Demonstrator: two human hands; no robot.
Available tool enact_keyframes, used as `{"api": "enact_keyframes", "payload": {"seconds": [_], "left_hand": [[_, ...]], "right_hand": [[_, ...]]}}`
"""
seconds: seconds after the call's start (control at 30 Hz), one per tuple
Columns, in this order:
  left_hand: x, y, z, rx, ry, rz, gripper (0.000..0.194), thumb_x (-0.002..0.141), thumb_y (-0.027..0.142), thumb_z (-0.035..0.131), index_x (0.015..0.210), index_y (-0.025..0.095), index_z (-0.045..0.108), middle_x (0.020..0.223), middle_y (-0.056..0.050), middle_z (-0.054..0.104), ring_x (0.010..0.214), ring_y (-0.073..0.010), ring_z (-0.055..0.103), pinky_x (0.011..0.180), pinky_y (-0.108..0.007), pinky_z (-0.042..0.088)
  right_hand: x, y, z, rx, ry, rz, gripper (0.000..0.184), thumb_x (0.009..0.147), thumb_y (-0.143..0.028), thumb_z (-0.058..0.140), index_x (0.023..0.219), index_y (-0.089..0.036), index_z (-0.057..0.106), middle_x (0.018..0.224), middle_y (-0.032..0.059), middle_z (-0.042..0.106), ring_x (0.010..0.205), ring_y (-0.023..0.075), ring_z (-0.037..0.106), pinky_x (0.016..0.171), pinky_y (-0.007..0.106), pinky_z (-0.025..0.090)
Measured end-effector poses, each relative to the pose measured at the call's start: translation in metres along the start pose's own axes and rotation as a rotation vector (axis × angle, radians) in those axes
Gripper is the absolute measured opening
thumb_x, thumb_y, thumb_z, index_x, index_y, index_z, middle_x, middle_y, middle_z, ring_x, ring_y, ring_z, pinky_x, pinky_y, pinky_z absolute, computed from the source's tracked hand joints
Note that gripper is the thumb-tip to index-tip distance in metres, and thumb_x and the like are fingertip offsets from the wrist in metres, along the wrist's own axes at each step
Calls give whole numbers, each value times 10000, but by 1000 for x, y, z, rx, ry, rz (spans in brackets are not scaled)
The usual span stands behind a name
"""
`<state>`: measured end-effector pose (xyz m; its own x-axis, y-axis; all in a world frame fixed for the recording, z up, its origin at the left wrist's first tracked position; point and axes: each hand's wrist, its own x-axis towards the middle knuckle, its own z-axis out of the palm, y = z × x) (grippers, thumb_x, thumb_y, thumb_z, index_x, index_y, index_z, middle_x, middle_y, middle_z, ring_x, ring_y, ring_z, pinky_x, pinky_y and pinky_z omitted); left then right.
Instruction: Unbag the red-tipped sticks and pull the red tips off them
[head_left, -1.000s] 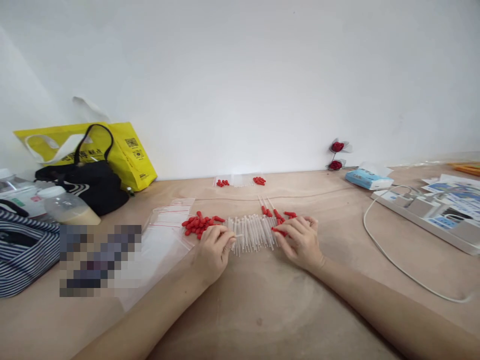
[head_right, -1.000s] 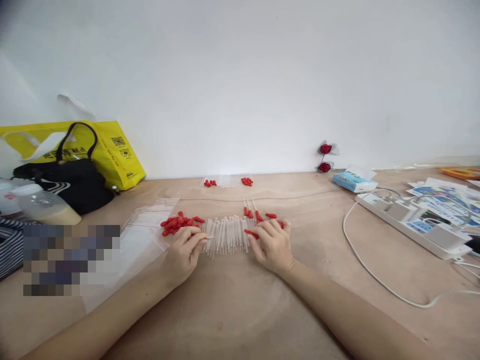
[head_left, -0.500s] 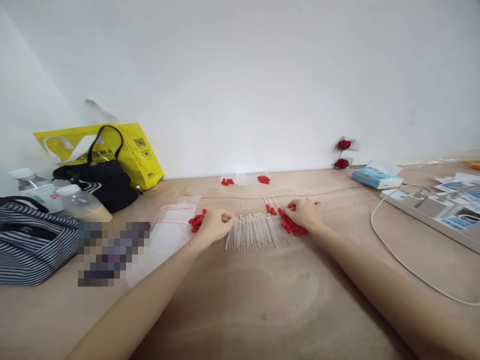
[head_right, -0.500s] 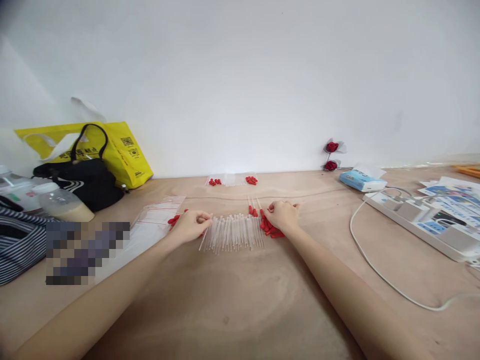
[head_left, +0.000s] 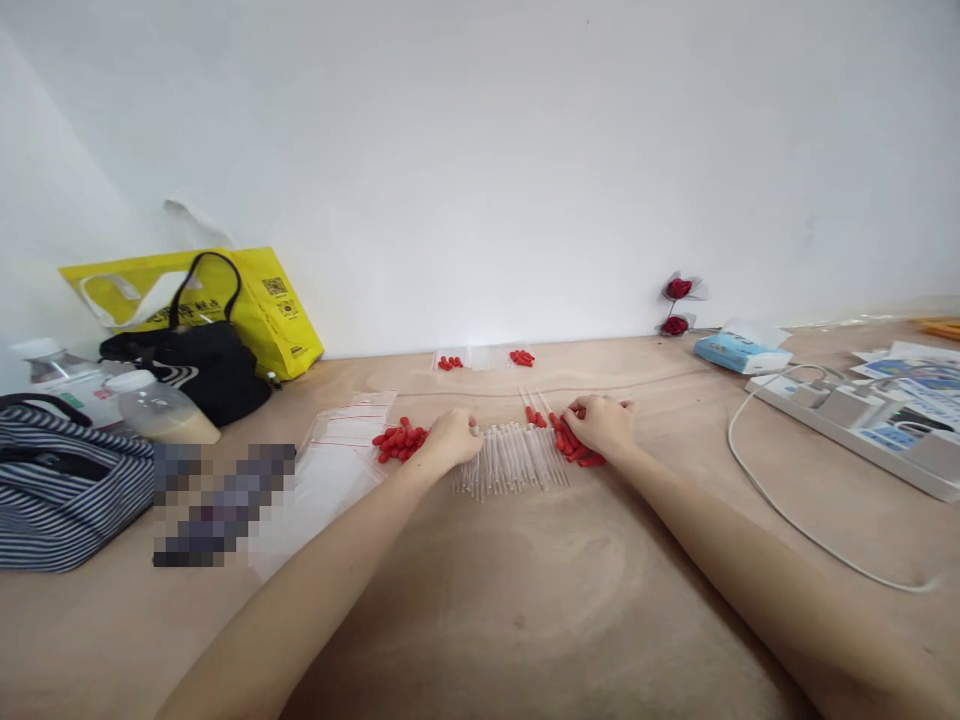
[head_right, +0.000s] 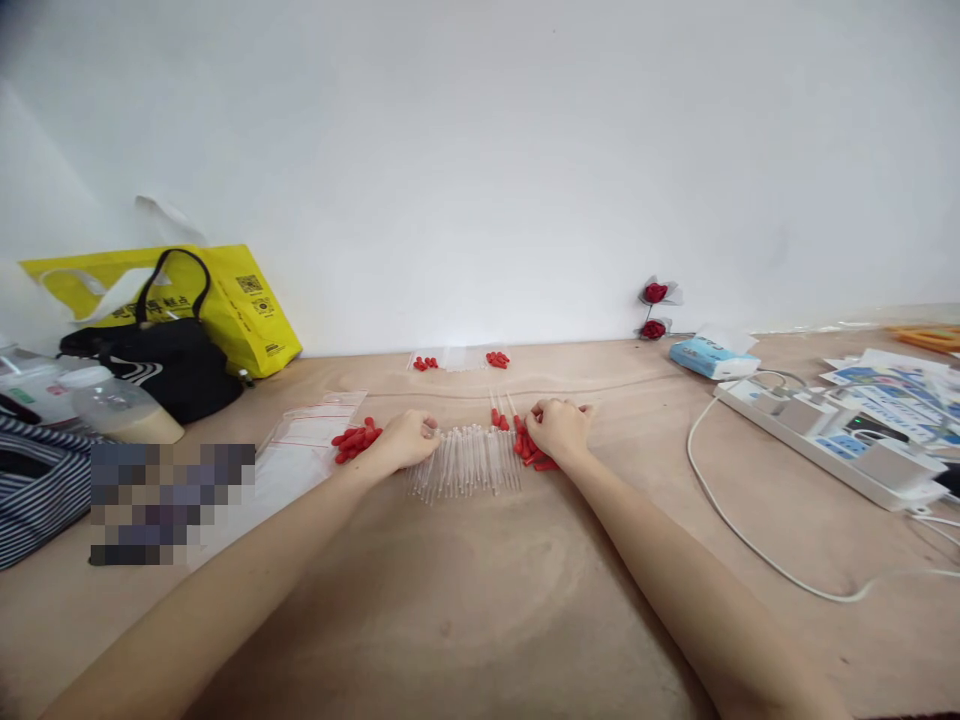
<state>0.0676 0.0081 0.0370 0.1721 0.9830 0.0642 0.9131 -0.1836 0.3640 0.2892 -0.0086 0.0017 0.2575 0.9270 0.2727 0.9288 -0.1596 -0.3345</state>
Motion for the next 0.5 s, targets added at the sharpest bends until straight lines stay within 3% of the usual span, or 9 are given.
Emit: {"api": "enact_keyframes", "payload": {"seconds": [0.17, 0.33, 0.5], "left_hand": [[-3, 2, 1, 40, 40, 55, 230, 655, 168, 569, 877, 151, 630, 701, -60, 663, 748, -215, 625, 657, -273, 440], [-24, -3, 1, 8, 134, 169, 232, 751, 186, 480, 954, 161, 590, 758, -42, 648, 736, -185, 608, 670, -278, 444], [-51, -32, 13, -17, 411, 604, 143, 784, 215, 480, 850, 166, 596, 833, -55, 602, 824, -185, 543, 780, -329, 434]], "right_hand": [[0, -3, -1, -18, -23, 6, 229, 759, -308, 438, 781, -242, 656, 806, 45, 669, 892, 226, 541, 845, 423, 236], [12, -14, -2, -40, -98, 38, 222, 740, -316, 453, 747, -236, 660, 808, 53, 666, 862, 224, 566, 853, 443, 255], [27, -27, 6, -84, -179, 94, 270, 697, -397, 517, 662, -166, 652, 778, 120, 659, 837, 277, 580, 870, 508, 238]]}}
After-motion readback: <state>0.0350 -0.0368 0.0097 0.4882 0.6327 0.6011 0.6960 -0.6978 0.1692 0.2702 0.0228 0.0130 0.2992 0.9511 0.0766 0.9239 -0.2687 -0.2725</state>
